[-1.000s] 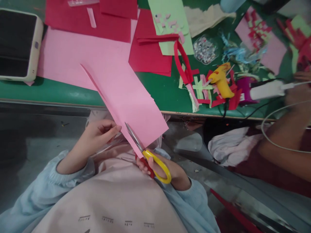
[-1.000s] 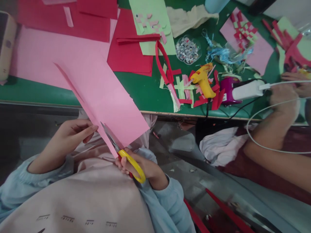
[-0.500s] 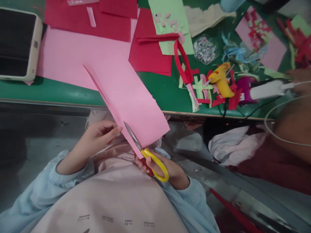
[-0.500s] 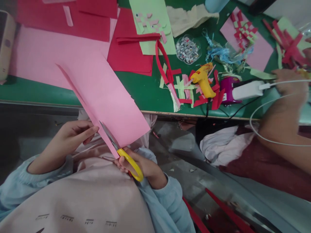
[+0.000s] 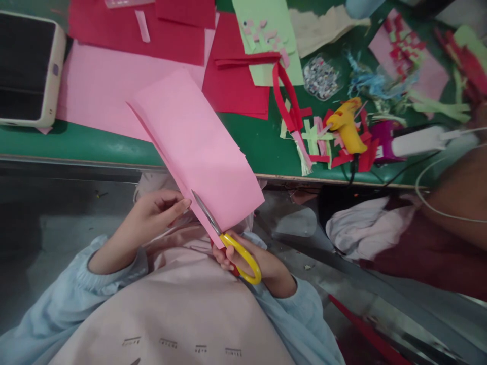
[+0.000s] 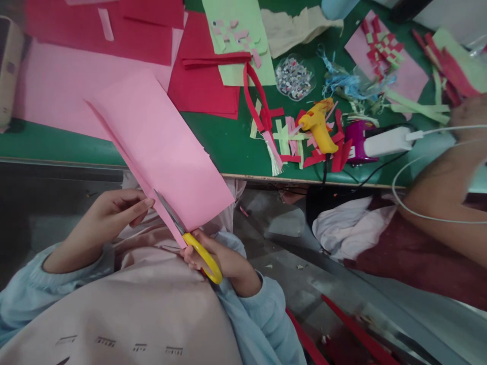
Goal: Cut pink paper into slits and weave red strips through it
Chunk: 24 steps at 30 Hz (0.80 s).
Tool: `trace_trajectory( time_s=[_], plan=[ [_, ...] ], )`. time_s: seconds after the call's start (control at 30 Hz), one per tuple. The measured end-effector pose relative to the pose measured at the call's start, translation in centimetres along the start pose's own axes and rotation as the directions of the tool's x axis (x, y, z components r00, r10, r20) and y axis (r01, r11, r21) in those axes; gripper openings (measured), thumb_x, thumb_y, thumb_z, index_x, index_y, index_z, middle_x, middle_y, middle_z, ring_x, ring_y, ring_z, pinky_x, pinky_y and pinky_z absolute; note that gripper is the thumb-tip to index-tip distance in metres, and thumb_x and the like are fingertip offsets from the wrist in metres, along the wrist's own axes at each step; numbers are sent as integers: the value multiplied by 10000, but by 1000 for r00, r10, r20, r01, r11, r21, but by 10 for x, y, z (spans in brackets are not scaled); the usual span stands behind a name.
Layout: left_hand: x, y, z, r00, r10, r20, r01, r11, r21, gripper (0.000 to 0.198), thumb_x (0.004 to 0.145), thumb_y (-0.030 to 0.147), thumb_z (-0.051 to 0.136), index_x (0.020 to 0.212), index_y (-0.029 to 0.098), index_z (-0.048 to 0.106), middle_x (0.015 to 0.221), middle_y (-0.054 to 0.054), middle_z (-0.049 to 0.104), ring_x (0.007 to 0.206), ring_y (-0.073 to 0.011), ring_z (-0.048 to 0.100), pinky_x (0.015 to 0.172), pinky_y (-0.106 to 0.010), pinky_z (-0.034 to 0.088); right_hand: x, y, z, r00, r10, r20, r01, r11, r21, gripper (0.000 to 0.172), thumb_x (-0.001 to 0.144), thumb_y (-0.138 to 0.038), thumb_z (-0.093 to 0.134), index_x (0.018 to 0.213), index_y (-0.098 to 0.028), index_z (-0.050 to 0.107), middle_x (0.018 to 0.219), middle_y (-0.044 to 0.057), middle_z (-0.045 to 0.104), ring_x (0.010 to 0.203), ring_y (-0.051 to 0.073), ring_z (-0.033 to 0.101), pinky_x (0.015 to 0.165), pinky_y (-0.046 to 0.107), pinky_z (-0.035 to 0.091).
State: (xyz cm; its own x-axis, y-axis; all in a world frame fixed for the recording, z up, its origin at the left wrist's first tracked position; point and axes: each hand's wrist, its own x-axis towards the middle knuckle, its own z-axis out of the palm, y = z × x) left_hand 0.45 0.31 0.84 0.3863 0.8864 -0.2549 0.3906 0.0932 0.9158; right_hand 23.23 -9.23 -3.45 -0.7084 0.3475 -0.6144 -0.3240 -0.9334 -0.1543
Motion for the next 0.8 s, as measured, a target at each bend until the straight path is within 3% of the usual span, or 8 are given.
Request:
trace_trajectory(
  time_s=[0.63, 0.8],
  plan=[
    [-1, 0, 0, 999, -29, 17, 30, 998, -52, 399, 911, 397, 579, 590, 164, 536, 478, 56, 440, 448, -69, 370, 439, -186, 292, 3, 1, 1, 999, 19, -29, -18, 1000, 17, 495, 869, -660, 600, 899, -175, 511, 663, -39, 400, 545, 75, 298, 491, 243, 164],
    [-1, 0, 0, 999, -25, 22, 26, 999, -45, 395, 909, 374, 575, 579, 161, 534, 478, 57, 440, 448, -65, 369, 437, -189, 285, 2, 1, 1, 1000, 5, -16, -6, 1000, -25, 519, 807, -678, 650, 852, -186, 493, 649, -41, 398, 542, 78, 302, 479, 239, 163]
  ],
)
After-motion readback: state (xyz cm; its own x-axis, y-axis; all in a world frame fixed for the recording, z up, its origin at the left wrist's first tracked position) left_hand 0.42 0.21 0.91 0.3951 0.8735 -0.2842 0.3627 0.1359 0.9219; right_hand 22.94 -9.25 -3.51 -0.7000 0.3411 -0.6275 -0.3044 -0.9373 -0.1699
